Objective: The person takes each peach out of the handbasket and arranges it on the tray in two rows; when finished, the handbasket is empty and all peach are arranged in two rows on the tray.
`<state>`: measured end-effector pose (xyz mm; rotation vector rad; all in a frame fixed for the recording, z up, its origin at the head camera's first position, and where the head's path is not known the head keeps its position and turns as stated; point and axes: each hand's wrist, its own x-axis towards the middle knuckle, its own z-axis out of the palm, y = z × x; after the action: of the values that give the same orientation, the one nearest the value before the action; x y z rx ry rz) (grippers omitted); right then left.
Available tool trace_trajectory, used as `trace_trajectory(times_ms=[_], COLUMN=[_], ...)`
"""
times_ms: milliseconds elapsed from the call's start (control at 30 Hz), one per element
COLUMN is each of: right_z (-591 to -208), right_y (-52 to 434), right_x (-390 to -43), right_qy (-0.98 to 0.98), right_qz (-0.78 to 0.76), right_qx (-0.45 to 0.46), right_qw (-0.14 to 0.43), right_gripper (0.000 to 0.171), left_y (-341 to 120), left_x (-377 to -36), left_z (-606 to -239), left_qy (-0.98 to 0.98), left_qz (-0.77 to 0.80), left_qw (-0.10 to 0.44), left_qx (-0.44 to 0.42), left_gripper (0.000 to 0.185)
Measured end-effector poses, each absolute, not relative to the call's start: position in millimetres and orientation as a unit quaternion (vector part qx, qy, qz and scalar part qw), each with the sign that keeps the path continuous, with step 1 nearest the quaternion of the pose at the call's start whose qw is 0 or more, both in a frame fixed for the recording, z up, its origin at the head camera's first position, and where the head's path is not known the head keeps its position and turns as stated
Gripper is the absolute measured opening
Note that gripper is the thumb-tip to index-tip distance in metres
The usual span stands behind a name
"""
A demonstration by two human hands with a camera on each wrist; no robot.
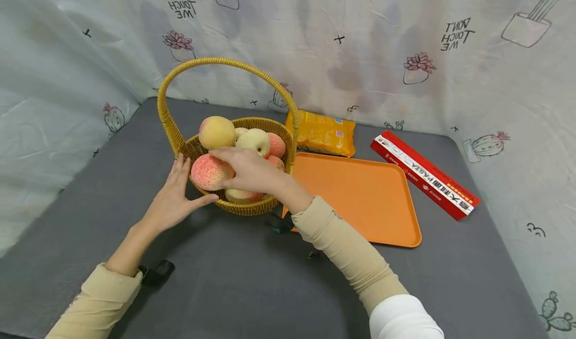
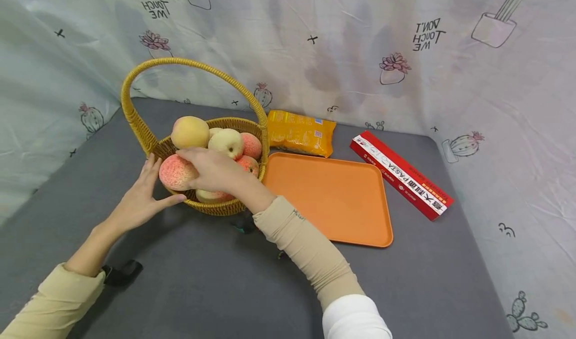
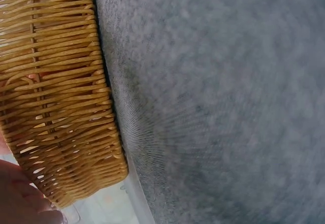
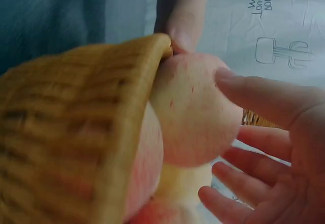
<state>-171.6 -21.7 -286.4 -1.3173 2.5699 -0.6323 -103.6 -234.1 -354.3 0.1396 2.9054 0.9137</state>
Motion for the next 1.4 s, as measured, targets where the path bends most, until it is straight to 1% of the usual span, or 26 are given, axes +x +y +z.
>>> trace_trajectory(times_ms=[100,233,367,567,667,767,967,1133,1233,1400], right_z=[-290,-294,-297,-300,-303,-306,-310,-309,-308,-307], right_y=[-33,-43,-44,-43,-40,-35,-20,-4,6,23], right_x=[-172,-172,-171,-170,-170,-169,-166,-159,-157,-152], right_qy=[0.876,0.886,0.893,0.899,0.901,0.891,0.86,0.816,0.777,0.741], right_qz=[-0.191,-0.179,-0.182,-0.209,-0.253,-0.32,-0.421,-0.505,-0.556,-0.601], right_qx=[-0.429,-0.414,-0.403,-0.384,-0.352,-0.32,-0.287,-0.281,-0.296,-0.299], right_qw=[0.108,0.111,0.086,0.032,0.027,0.033,0.017,-0.002,-0.016,-0.02], right_gripper=[0.077,0.084,0.082,0.077,0.077,0.075,0.071,0.071,0.068,0.066], left_y=[-234,-233,-232,-232,-232,-231,-232,-233,-234,-234], left_x=[-105,-105,-104,-106,-107,-106,-105,-104,-105,-105], left_z=[-354,-355,-354,-351,-350,-348,-344,-345,-346,-347], left_qy=[0.949,0.945,0.943,0.946,0.948,0.951,0.952,0.952,0.953,0.954], left_qz=[0.308,0.319,0.322,0.313,0.305,0.296,0.288,0.286,0.286,0.284], left_qw=[0.049,0.051,0.052,0.061,0.071,0.078,0.084,0.093,0.093,0.085], left_qx=[0.05,0.057,0.058,0.053,0.05,0.05,0.051,0.047,0.048,0.052], left_gripper=[0.113,0.113,0.113,0.114,0.115,0.115,0.115,0.116,0.116,0.116])
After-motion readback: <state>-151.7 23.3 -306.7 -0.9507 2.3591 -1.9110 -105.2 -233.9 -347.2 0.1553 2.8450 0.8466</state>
